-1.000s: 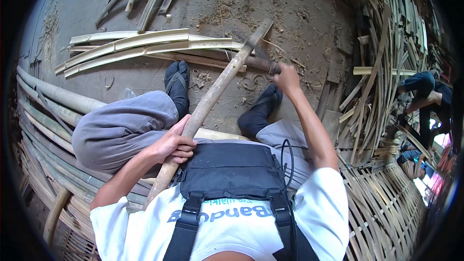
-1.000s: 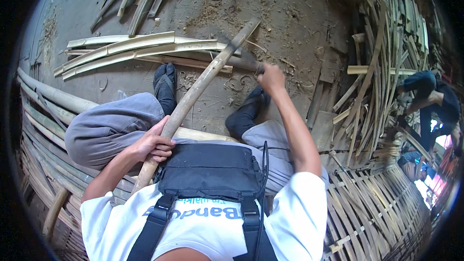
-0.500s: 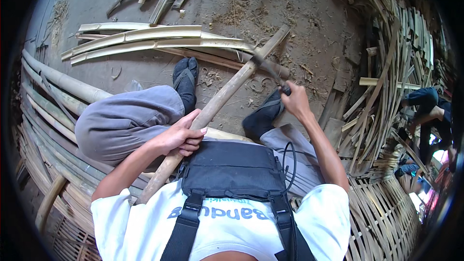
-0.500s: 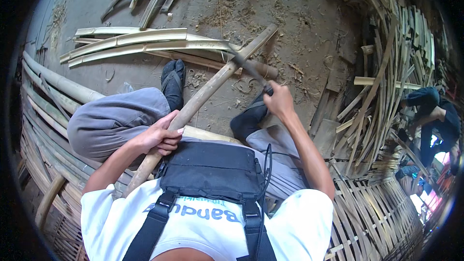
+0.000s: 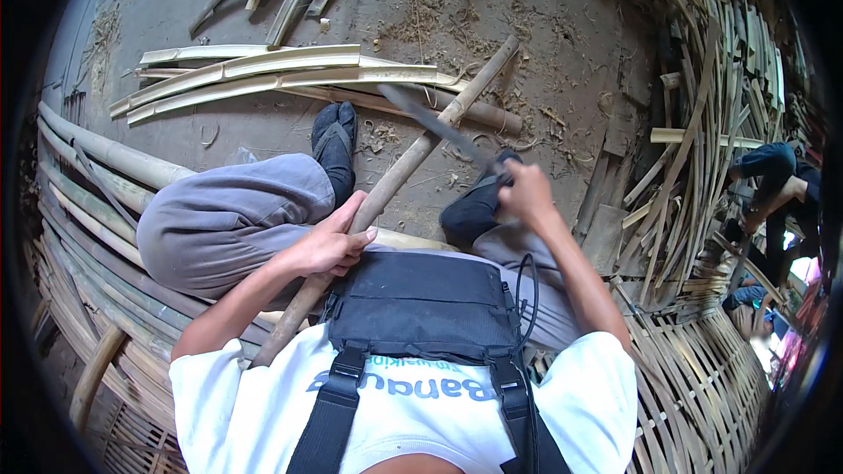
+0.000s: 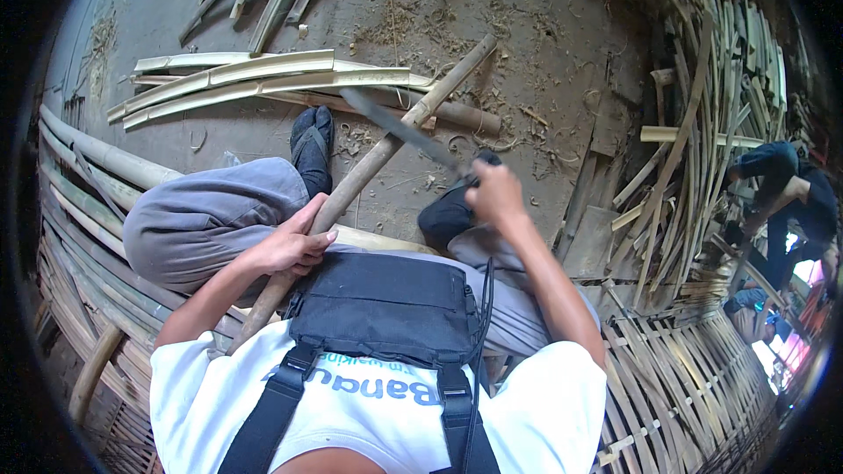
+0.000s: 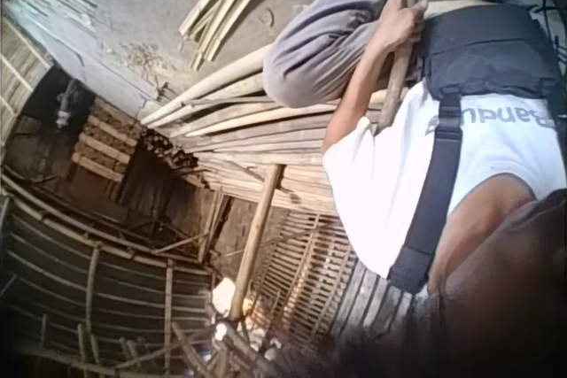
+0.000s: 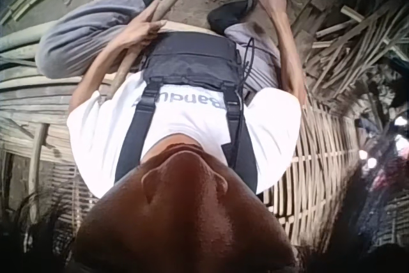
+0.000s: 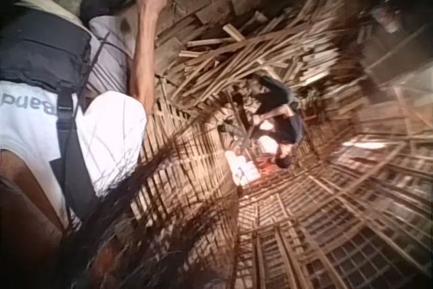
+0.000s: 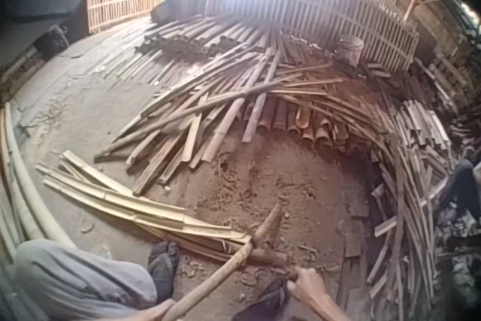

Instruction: Using a large knife to shave and smooth strips of bamboo.

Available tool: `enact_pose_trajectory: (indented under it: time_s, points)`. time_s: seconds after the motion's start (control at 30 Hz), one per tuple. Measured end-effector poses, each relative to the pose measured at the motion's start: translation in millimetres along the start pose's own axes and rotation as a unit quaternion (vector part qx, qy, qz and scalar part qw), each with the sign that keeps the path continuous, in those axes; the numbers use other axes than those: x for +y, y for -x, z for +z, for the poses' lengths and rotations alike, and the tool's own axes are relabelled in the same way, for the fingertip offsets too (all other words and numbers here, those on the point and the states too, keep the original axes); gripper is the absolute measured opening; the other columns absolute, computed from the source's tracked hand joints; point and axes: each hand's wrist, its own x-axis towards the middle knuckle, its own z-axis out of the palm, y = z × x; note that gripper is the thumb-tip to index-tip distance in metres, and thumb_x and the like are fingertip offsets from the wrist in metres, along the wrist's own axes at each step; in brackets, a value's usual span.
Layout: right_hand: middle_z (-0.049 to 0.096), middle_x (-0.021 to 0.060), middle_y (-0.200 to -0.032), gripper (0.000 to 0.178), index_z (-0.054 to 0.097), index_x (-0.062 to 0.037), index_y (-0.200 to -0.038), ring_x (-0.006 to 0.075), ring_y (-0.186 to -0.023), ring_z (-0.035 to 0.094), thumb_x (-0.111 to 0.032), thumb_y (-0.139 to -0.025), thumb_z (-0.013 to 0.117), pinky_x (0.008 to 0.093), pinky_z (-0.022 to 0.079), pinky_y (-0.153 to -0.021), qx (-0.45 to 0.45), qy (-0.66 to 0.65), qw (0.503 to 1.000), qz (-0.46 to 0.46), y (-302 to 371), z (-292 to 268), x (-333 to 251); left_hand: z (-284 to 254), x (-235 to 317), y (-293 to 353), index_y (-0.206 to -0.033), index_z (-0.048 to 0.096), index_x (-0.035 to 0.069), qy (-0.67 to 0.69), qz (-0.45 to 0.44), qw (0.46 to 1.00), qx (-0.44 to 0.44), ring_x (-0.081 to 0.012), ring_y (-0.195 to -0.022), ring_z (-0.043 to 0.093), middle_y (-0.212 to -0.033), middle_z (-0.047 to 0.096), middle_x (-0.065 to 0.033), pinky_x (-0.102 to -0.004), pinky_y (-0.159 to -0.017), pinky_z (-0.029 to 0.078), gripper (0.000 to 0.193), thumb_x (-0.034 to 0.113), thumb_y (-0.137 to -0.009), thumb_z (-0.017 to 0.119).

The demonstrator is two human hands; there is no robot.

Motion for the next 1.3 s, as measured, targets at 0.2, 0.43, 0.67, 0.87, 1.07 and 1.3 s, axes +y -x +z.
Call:
enact_pose_trajectory:
  time_s: [0.2,0.43,0.67,0.87,1.07,1.3]
  points:
    - [0.066,0.0272,-0.081,0.036,0.067,-0.0042,-0.103,0.0419,-0.081,0.066,-0.015,-0.069,0.065,0.0495,0.054,-0.075,0.005,-0.005,0.995,0.1,-26.7,-39.6,3.8,-4.8,1.5,-2.8,-0.125,0.028,0.022,-0.006,-0.01,1.0,0.012,-0.004,-0.051,0.028,-0.066,0.029,0.0054,-0.0204,-0.042,0.023,0.035,0.013,-0.099,0.049]
    - [0.065,0.0274,-0.083,0.03,0.067,-0.0007,-0.095,0.0439,-0.082,0.065,-0.012,-0.068,0.062,0.05,0.053,-0.076,0.0,0.031,0.999,0.032,-25.9,-33.1,0.5,-3.5,-8.4,-12.6,-0.128,0.032,0.012,-0.26,0.085,0.955,0.115,-0.0216,-0.056,0.053,-0.068,0.05,-0.0129,-0.0379,-0.047,0.043,0.041,0.018,-0.094,0.054]
    - [0.065,0.0292,-0.078,0.031,0.068,-0.0028,-0.097,0.0442,-0.077,0.065,-0.012,-0.068,0.063,0.0502,0.054,-0.075,-0.035,0.026,0.999,-0.01,5.8,-21.0,-40.1,1.7,1.8,-4.8,-0.125,0.032,0.008,-0.297,0.069,0.942,0.138,-0.039,-0.07,0.058,-0.074,0.055,-0.023,-0.0462,-0.065,0.044,0.039,0.015,-0.093,0.052]
    - [0.064,0.0311,-0.078,0.026,0.065,0.0075,-0.089,0.0433,-0.076,0.066,-0.012,-0.073,0.061,0.0484,0.054,-0.071,0.04,-0.027,0.991,0.125,-39.3,-24.9,23.0,-3.2,-16.2,-15.3,-0.126,0.031,0.006,-0.346,0.172,0.91,0.153,-0.0548,-0.094,0.053,-0.087,0.057,-0.0351,-0.0519,-0.08,0.04,0.04,0.014,-0.093,0.051]
    - [0.066,0.0238,-0.08,0.033,0.066,-0.0101,-0.1,0.0432,-0.08,0.065,-0.015,-0.068,0.065,0.0513,0.053,-0.074,-0.035,0.069,0.997,-0.009,-4.9,-24.6,-30.2,-2.5,-5.7,-9.8,-0.128,0.031,0.005,-0.314,0.099,0.935,0.131,-0.053,-0.093,0.056,-0.089,0.058,-0.0344,-0.0516,-0.079,0.041,0.043,0.016,-0.093,0.053]
    - [0.064,0.0303,-0.082,0.027,0.067,0.0066,-0.09,0.043,-0.081,0.066,-0.015,-0.074,0.063,0.0473,0.053,-0.072,0.08,-0.03,0.977,0.193,-68.3,-9.6,71.9,-9.9,-9.7,-11.9,-0.133,0.028,0.012,-0.146,0.01,0.987,0.06,-0.02,-0.052,0.052,-0.066,0.05,-0.0085,-0.0357,-0.046,0.042,0.045,0.017,-0.096,0.053]
